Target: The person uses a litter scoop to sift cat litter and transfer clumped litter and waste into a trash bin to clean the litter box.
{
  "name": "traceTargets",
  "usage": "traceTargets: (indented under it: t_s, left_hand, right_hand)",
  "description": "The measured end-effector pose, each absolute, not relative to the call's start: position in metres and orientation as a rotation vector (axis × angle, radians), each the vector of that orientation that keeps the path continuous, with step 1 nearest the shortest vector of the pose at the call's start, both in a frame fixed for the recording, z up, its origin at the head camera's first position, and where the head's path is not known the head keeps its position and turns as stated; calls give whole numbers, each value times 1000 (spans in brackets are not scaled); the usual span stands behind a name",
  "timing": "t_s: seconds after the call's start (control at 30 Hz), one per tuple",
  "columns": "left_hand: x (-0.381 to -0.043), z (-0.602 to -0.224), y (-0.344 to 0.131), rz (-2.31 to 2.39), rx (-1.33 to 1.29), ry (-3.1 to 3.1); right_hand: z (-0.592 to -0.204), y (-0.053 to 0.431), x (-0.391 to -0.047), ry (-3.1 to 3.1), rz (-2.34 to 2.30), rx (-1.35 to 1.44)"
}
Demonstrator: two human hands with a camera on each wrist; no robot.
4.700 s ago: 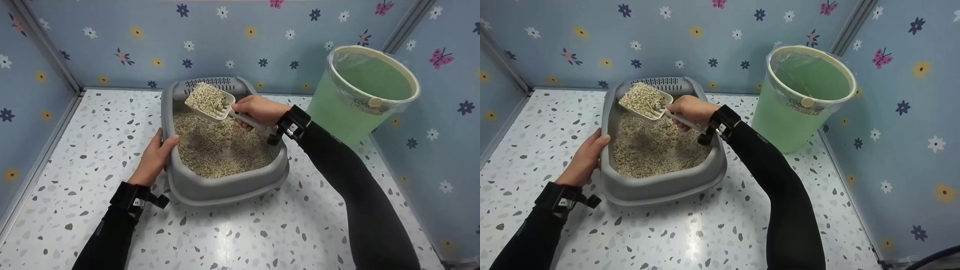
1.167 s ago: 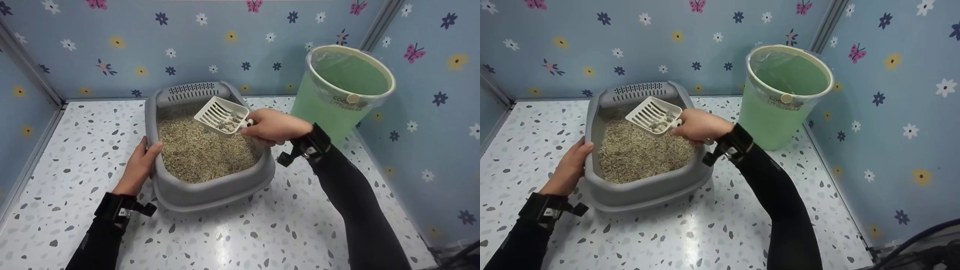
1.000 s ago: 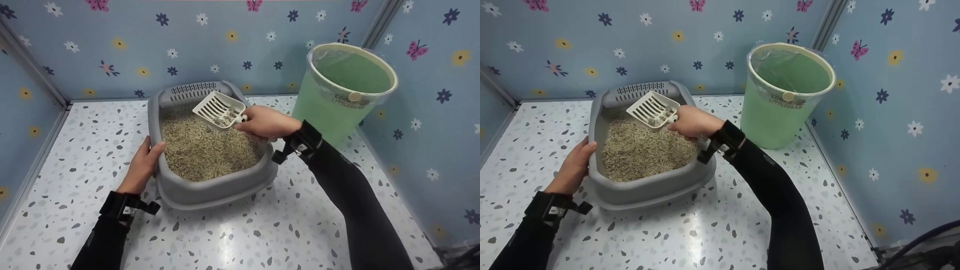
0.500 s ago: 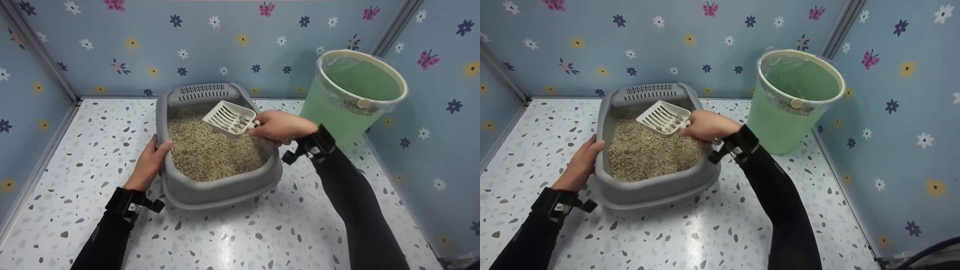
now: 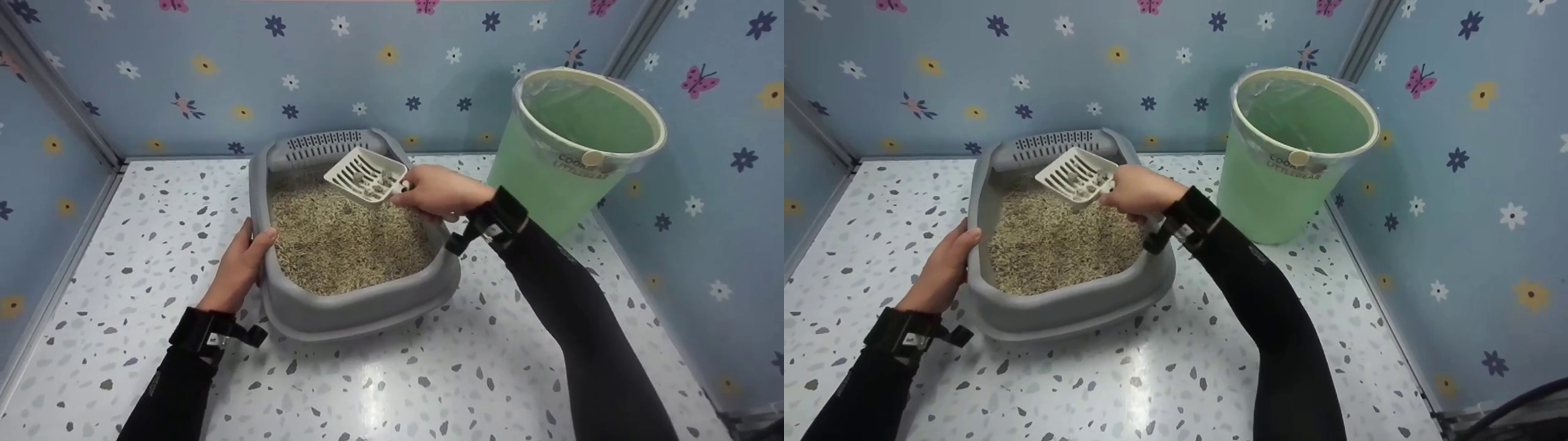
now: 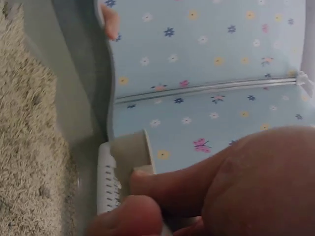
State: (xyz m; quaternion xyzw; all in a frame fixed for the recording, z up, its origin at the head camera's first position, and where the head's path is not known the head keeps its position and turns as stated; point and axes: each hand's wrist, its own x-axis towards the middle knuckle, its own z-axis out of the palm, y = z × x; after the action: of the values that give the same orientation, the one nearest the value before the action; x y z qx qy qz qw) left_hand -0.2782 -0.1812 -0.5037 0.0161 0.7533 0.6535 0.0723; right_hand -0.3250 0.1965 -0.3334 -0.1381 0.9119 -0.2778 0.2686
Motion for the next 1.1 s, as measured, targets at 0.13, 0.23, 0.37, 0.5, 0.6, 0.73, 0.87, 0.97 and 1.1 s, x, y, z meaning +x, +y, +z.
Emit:
traceTargets:
  t_s: [0.13, 0.23, 0.37, 0.5, 0.6, 0.73, 0.87, 0.97, 1.1]
  left_hand:
    - [-279, -502, -181, 1959, 61, 2252]
    - [-279, -503, -181, 1986, 59, 2240]
    - [-280, -504, -180, 1982, 54, 2253]
    - [-279, -505, -181, 1966, 49, 2267]
    - [-278, -506, -181, 1959, 47, 2271]
    - [-279, -506, -180, 1961, 50, 2260]
    - [-279, -506, -179, 1963, 49, 2259]
    - [-279, -506, -180, 1960, 36, 2267]
    - [-280, -507, -183, 1973, 34, 2245]
  right_hand:
    - [-329, 207, -317, 2463, -695, -357]
    - [-330, 209, -318, 2500, -712, -348]
    - [-331, 209, -324, 2514, -703, -313]
    - [-334, 212, -330, 2498, -757, -261]
    - [-336, 213, -331, 2496, -805, -248]
    - [-335, 217, -328, 2510, -821, -267]
    - [-326, 225, -324, 2514, -893, -277]
    - [-314, 235, -321, 2532, -936, -276]
    - [-294, 255, -321, 2565, -994, -255]
